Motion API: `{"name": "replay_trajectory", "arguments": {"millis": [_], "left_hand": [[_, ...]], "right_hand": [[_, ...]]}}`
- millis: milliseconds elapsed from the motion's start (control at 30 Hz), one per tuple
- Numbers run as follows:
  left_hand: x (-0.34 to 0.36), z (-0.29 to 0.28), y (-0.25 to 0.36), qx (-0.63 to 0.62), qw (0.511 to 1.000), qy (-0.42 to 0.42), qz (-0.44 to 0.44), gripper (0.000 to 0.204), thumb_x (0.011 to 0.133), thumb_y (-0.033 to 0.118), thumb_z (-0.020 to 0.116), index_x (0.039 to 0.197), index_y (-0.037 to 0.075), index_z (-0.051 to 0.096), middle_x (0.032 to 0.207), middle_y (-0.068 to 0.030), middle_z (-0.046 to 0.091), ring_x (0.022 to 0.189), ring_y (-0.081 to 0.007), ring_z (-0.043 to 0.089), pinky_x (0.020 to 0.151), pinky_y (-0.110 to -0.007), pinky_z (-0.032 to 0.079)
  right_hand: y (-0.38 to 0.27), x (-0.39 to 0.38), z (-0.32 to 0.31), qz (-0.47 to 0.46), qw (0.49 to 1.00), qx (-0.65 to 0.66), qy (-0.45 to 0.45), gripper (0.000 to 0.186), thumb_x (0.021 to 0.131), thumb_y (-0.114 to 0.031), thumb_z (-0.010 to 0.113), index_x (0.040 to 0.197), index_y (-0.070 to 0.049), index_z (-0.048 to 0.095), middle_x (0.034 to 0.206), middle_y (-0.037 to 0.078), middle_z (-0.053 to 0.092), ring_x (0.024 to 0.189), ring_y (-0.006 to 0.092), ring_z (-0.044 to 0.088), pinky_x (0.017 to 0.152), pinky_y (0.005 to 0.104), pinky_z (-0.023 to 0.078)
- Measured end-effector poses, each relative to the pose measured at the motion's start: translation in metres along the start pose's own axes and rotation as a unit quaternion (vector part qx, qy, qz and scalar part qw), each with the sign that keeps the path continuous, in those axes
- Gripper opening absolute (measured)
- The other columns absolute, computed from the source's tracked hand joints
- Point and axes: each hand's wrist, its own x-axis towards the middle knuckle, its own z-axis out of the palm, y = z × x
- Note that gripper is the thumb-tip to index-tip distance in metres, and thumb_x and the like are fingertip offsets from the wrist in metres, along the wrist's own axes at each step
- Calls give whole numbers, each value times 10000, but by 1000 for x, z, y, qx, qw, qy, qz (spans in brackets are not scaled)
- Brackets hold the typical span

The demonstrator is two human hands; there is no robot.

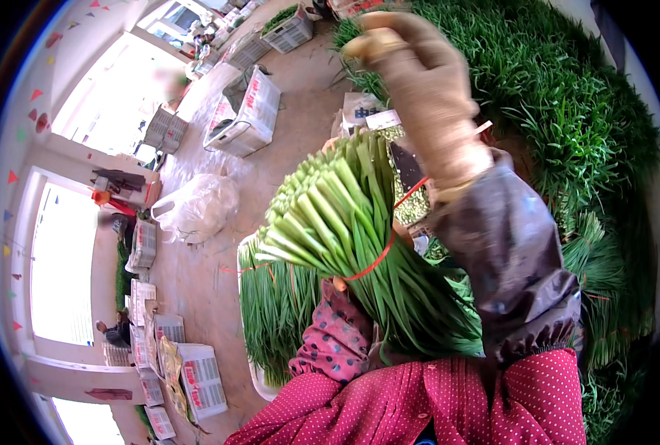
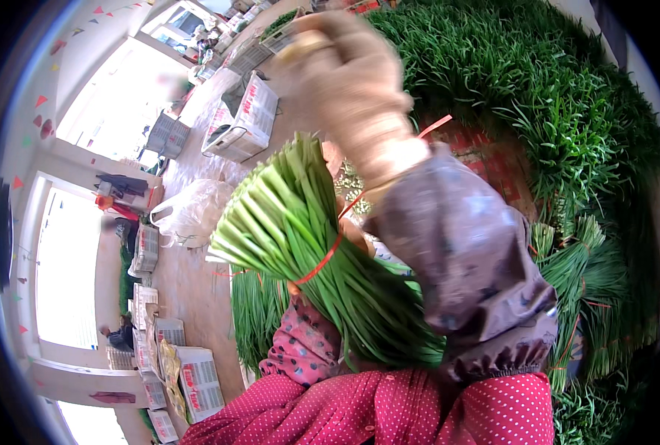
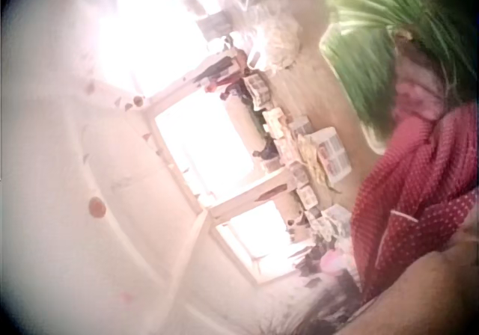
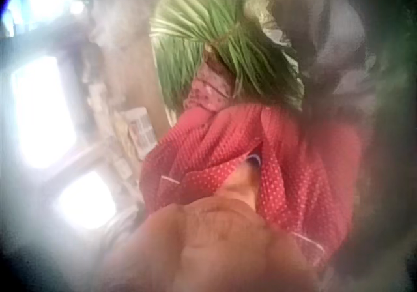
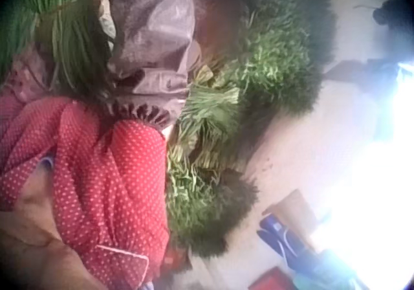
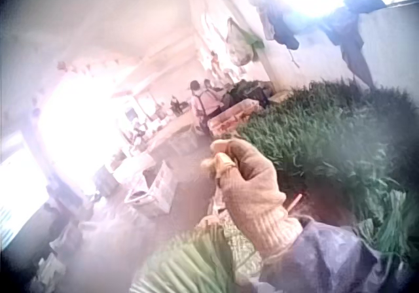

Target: The person bundles leeks by hand, trimming the root ends with a knife and tying a red string around each bundle.

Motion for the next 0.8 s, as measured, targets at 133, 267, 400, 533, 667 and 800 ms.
{"name": "replay_trajectory", "arguments": {"millis": [133, 267, 400, 533, 667, 800], "left_hand": [[-22, 6, 17, 34, 999, 35, 19, 757, 792, 258, 759, 1450, 78, 431, 1395, -122, 550, 1266, -298, 543, 1078, -528, 424], [-6, 1, 8, 12, 1000, 23, -1, 713, 823, 265, 740, 1446, 86, 441, 1394, -117, 552, 1268, -297, 541, 1077, -536, 422], [13, 1, 28, 23, 998, 27, -54, 670, 855, 271, 721, 1441, 93, 451, 1394, -112, 554, 1270, -296, 539, 1076, -545, 421], [28, 13, 58, 10, 985, 31, -168, 627, 886, 278, 702, 1437, 101, 460, 1394, -107, 557, 1273, -295, 537, 1076, -553, 419], [34, 38, 92, -8, 948, 60, -312, 584, 917, 284, 682, 1432, 109, 470, 1393, -102, 559, 1275, -294, 536, 1075, -561, 417], [47, 74, 94, 132, 929, 129, -321, 470, 997, 368, 530, 1392, 113, 532, 1349, -106, 596, 1235, -289, 562, 1061, -542, 420]], "right_hand": [[18, -20, -31, 236, 956, 171, 11, 451, 1011, -395, 547, 1283, -36, 541, 1179, 87, 665, 1056, 152, 618, 866, 287, 508], [48, -43, -28, 414, 769, 443, -204, 649, 1013, -593, 381, 1251, -6, 525, 1087, 137, 658, 965, 219, 641, 875, 358, 529], [3, -32, -12, 309, 918, 239, -66, 607, 1018, -553, 406, 1259, -6, 514, 1113, 148, 660, 998, 278, 648, 926, 422, 525], [-12, -5, -54, 17, 928, 349, -129, 456, 1030, -365, 485, 1316, -11, 523, 1234, 183, 637, 1107, 286, 637, 993, 463, 516], [-6, -22, -99, 163, 971, 172, 28, 419, 1016, -358, 506, 1275, -32, 550, 1189, 138, 663, 1064, 251, 649, 922, 448, 537], [9, -58, -122, 345, 932, 107, 21, 359, 998, -359, 561, 1191, -56, 584, 1148, 102, 669, 996, 223, 656, 853, 388, 541]]}}
